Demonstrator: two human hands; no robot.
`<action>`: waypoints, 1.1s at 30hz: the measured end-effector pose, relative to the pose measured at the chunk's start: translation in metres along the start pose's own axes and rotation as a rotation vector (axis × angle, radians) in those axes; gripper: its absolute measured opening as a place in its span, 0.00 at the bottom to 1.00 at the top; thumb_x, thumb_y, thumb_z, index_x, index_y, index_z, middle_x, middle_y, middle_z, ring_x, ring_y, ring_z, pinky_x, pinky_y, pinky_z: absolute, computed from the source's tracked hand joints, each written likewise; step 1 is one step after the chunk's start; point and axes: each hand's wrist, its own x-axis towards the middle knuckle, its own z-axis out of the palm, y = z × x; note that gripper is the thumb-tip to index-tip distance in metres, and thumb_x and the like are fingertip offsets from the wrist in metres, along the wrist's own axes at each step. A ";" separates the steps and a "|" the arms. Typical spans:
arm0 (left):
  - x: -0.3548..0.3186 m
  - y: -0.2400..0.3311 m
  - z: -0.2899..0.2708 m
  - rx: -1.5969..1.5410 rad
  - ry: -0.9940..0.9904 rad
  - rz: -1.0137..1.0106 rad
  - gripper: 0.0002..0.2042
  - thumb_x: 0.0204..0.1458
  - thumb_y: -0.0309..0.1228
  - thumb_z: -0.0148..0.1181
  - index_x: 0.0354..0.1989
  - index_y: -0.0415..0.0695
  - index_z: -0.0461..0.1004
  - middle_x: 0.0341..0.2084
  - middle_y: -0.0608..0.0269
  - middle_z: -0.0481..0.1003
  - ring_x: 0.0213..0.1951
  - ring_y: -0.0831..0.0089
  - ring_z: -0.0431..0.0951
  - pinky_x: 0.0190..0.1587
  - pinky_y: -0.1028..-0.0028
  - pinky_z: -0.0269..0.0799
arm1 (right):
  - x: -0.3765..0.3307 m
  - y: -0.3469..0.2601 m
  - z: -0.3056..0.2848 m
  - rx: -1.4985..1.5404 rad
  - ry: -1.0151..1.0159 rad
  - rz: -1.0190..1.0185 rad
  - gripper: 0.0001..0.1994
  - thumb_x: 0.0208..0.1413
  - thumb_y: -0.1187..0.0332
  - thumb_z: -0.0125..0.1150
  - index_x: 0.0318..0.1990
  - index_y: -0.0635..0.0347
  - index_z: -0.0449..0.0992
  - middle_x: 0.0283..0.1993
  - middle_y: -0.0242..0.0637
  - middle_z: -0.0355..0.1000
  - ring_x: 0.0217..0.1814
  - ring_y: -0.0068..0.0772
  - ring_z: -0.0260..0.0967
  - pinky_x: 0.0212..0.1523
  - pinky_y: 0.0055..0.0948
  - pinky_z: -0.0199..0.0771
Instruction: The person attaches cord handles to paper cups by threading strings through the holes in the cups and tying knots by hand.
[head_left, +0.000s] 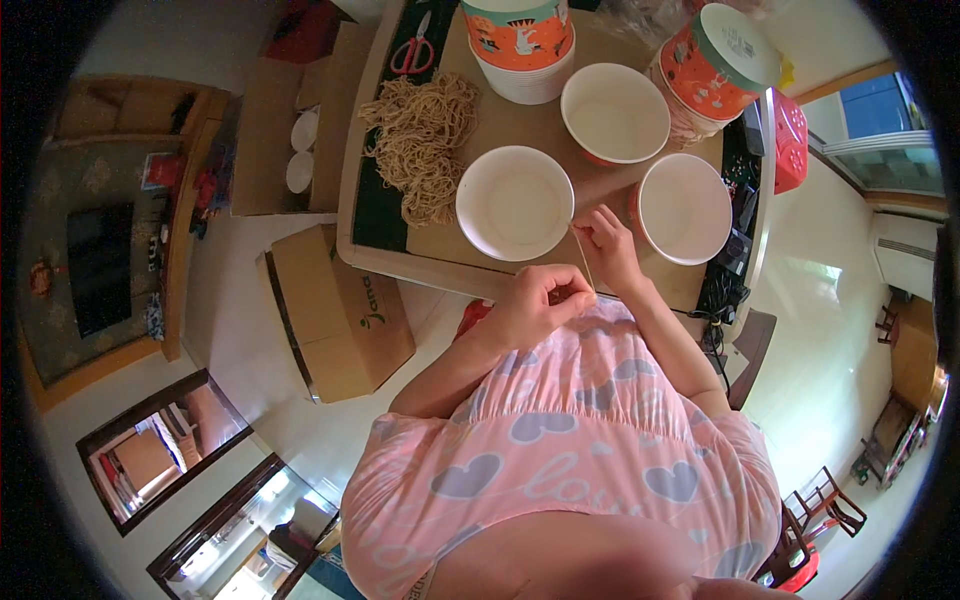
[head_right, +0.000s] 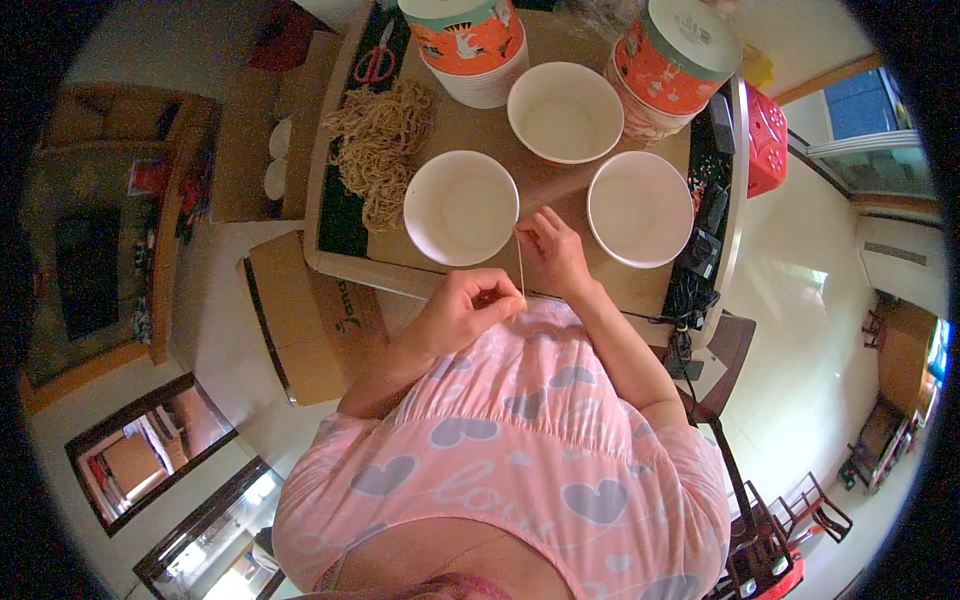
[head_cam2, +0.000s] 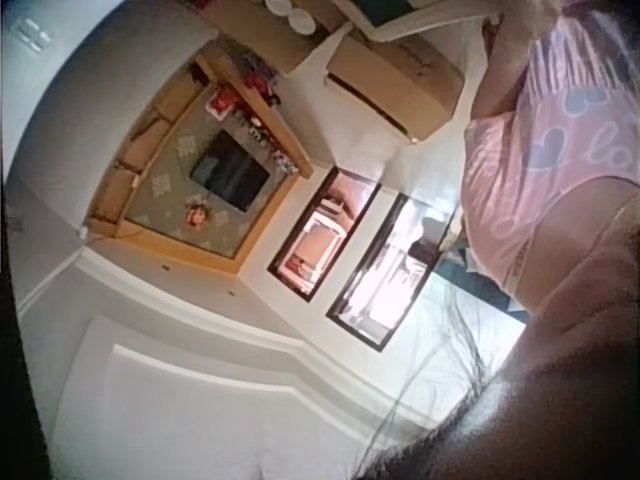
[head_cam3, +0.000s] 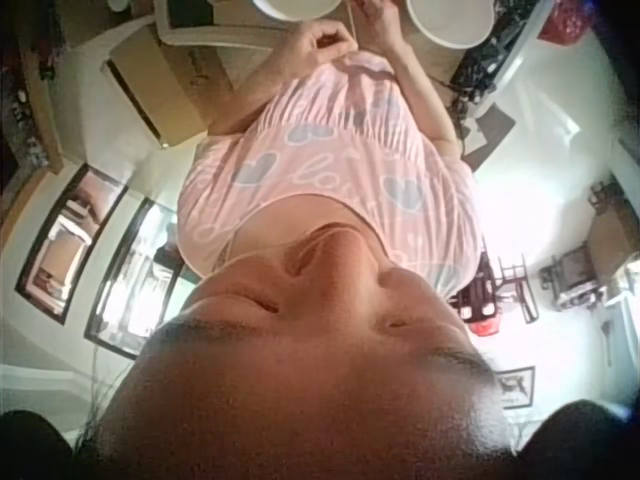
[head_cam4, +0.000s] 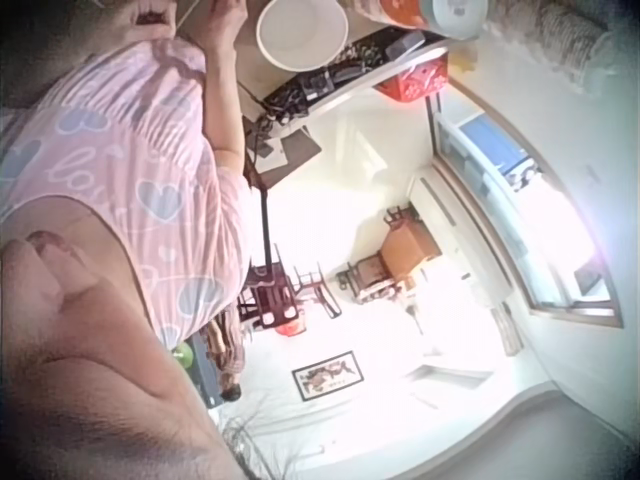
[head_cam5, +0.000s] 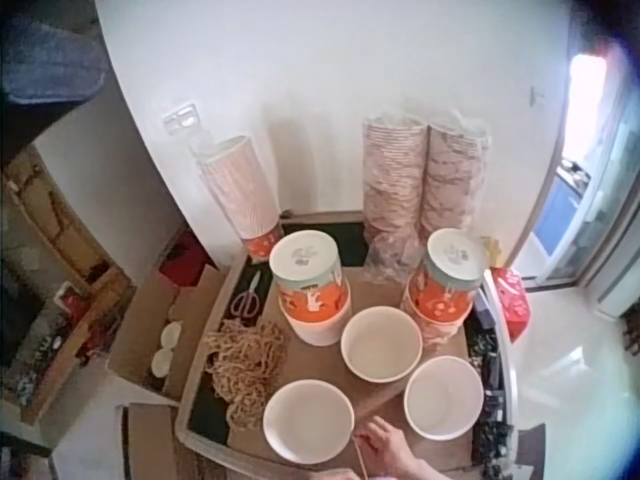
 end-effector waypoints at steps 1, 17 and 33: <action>0.002 -0.004 0.001 -0.127 0.022 0.006 0.04 0.53 0.25 0.56 0.28 0.38 0.73 0.22 0.70 0.73 0.24 0.88 0.68 0.27 0.84 0.64 | 0.000 0.000 0.000 0.007 -0.004 0.026 0.03 0.48 0.77 0.58 0.30 0.64 0.71 0.28 0.44 0.66 0.28 0.47 0.66 0.26 0.35 0.67; -0.006 0.029 -0.092 -0.715 0.363 0.159 0.06 0.57 0.30 0.51 0.34 0.41 0.71 0.25 0.65 0.72 0.21 0.81 0.67 0.20 0.83 0.57 | 0.105 -0.015 0.015 -0.354 -0.069 0.046 0.03 0.50 0.70 0.54 0.32 0.58 0.70 0.33 0.41 0.69 0.34 0.46 0.70 0.33 0.40 0.70; 0.004 -0.032 -0.074 -1.060 0.353 0.240 0.05 0.58 0.27 0.49 0.39 0.43 0.70 0.25 0.65 0.71 0.26 0.77 0.69 0.27 0.79 0.63 | 0.035 -0.085 0.000 0.772 -0.774 0.588 0.24 0.57 0.70 0.54 0.61 0.57 0.55 0.23 0.29 0.70 0.23 0.19 0.67 0.26 0.19 0.67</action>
